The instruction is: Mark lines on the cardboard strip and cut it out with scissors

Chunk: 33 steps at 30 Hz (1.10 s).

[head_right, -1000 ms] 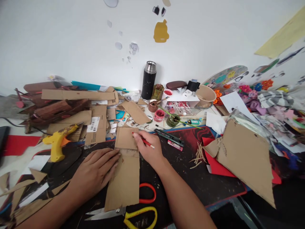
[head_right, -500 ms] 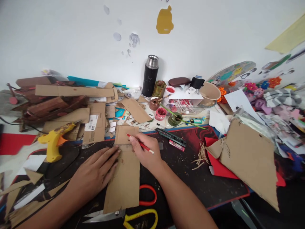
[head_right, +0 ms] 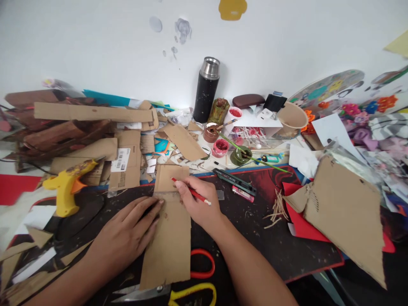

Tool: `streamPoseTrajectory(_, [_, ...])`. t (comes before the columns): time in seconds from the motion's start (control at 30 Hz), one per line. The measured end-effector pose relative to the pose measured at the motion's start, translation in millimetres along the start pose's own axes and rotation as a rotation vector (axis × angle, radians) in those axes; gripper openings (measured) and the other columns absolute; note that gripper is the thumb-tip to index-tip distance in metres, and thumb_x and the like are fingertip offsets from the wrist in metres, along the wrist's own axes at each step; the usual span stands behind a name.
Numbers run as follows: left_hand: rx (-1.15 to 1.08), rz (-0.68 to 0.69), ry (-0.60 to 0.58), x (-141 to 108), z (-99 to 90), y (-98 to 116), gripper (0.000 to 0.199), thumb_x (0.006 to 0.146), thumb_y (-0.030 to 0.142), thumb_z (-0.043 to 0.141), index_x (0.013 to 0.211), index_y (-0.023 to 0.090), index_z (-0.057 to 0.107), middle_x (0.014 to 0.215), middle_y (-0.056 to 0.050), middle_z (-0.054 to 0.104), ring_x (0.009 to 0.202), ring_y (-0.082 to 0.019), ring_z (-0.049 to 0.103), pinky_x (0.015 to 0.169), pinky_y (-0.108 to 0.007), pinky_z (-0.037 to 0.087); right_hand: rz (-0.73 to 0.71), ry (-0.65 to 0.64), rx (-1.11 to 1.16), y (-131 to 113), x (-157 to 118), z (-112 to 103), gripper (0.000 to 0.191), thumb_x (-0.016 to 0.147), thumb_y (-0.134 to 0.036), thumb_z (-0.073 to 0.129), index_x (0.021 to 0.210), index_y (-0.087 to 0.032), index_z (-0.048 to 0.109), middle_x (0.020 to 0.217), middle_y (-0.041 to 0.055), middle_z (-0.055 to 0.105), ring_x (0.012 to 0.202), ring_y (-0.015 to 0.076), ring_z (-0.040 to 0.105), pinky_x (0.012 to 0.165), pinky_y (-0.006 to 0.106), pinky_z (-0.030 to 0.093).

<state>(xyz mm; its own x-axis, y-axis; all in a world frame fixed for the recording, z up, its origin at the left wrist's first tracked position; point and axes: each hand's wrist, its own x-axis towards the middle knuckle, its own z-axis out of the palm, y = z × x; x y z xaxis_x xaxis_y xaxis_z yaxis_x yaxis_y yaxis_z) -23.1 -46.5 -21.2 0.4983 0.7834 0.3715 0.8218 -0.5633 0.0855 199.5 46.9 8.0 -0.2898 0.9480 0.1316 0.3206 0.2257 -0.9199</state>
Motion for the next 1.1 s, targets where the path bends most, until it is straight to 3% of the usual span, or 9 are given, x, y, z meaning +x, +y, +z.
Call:
streamPoseTrajectory(0.33, [-0.008, -0.034, 0.000, 1.6, -4.6, 1.2, 0.036, 0.110, 0.020, 0.052, 0.137, 0.011, 0.074, 0.132, -0.014, 0.077, 0.127, -0.032, 0.068, 0.111, -0.046, 0.057, 0.009, -0.013, -0.033, 1.0, 0.7, 1.2, 0.039, 0.111, -0.048, 0.060, 0.088, -0.021, 0.076, 0.059, -0.0006, 0.066, 0.053, 0.0153, 0.062, 0.055, 0.026, 0.048])
streamPoseTrajectory(0.8, [-0.010, 0.000, -0.004, 3.8, -6.2, 0.8, 0.037, 0.109, 0.017, 0.053, 0.135, 0.003, 0.074, 0.131, -0.017, 0.078, 0.126, -0.034, 0.068, 0.112, -0.046, 0.056, 0.025, -0.022, -0.027, -1.0, 2.4, 2.4, 0.036, 0.110, -0.044, 0.061, 0.087, -0.021, 0.074, 0.059, -0.0014, 0.066, 0.053, 0.0148, 0.062, 0.055, 0.026, 0.048])
streamPoseTrajectory(1.1, [-0.033, -0.014, 0.004, 2.5, -3.3, 1.0, 0.038, 0.108, 0.018, 0.055, 0.140, 0.009, 0.074, 0.132, -0.016, 0.077, 0.128, -0.032, 0.067, 0.112, -0.045, 0.057, 0.048, -0.007, -0.009, -1.2, 4.6, 3.8, 0.041, 0.110, -0.050, 0.061, 0.083, -0.021, 0.073, 0.058, -0.0009, 0.065, 0.053, 0.0152, 0.062, 0.054, 0.025, 0.048])
